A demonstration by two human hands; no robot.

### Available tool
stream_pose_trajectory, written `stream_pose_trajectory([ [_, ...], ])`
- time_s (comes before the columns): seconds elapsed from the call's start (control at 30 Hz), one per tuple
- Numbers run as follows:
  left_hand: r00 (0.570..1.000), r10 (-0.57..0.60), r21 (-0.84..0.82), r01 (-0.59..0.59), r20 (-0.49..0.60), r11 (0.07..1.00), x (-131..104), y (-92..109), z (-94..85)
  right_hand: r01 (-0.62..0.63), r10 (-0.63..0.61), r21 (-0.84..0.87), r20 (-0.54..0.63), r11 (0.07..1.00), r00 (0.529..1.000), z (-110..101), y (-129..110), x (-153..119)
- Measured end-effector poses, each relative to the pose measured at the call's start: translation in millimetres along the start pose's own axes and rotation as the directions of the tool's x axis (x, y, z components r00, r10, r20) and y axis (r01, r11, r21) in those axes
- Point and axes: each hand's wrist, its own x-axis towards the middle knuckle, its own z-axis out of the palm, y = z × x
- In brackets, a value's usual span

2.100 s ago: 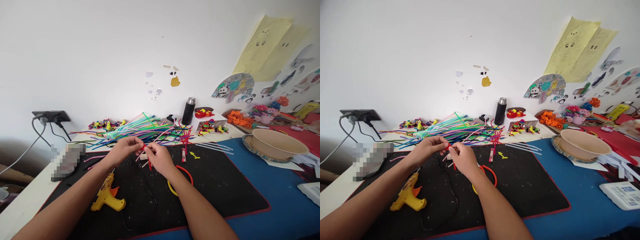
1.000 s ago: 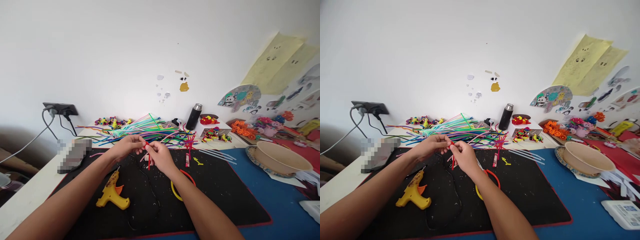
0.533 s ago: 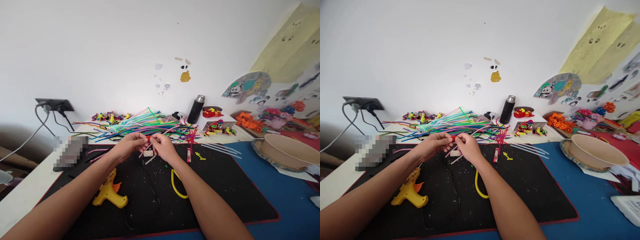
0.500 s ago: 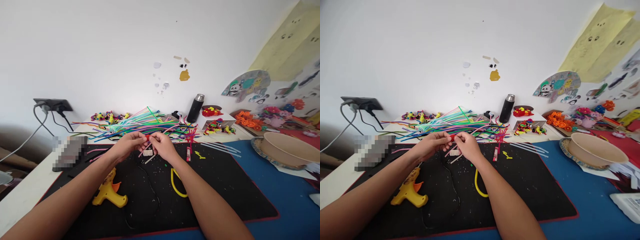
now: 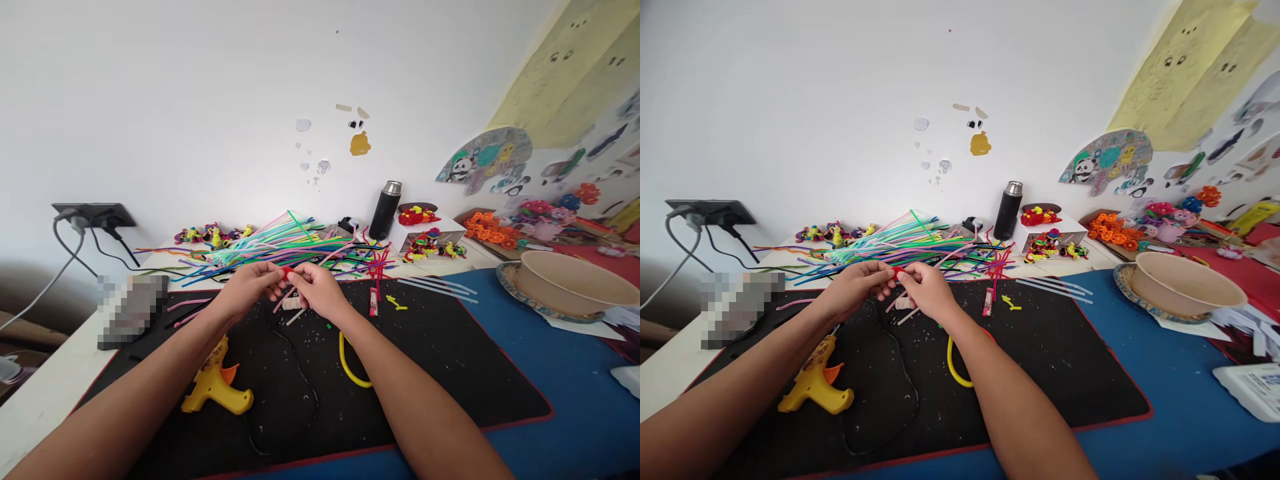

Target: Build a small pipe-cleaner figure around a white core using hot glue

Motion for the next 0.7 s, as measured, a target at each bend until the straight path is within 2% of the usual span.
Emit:
stream_pose_trajectory([
  [0.1, 1.0, 0.022, 0.045, -0.021, -0.017, 0.999, -1.7, 3.5, 2.5, -0.004, 0.004, -0.007, -0.002, 1.0, 1.0, 0.2, -0.5, 0.2],
  [0.23, 0.999, 0.012, 0.026, -0.011, -0.032, 1.0, -6.8, 11.6, 5.1, 0.006, -0.006, 0.01, 0.001, 1.0, 1.0, 0.4, -0.6, 0.4],
  [0.43, 1.0, -0.02, 0.054, 0.019, 0.003, 0.998, -5.5, 9.5, 7.1, 0.013, -0.013, 0.0, 0.008, 1.0, 1.0, 0.7, 2.1, 1.0],
  [0.53, 0.988, 0.105, 0.149, -0.088, -0.114, 0.985, -7.7, 20.0, 5.2, 0.006, -0.005, 0.028, -0.021, 1.0, 1.0, 0.2, -0.5, 1.4],
  [0.6, 0.952, 0.229, 0.195, -0.19, -0.203, 0.962, -18.9, 37.4, 2.5, 0.0, 0.002, 0.058, -0.046, 0.998, 0.999, -0.2, -2.6, 1.7],
  [0.7, 0.887, 0.37, 0.083, -0.361, -0.275, 0.929, -50.2, 70.2, -1.4, -0.009, 0.014, 0.076, -0.063, 0.997, 0.998, -0.4, -3.4, 1.8],
])
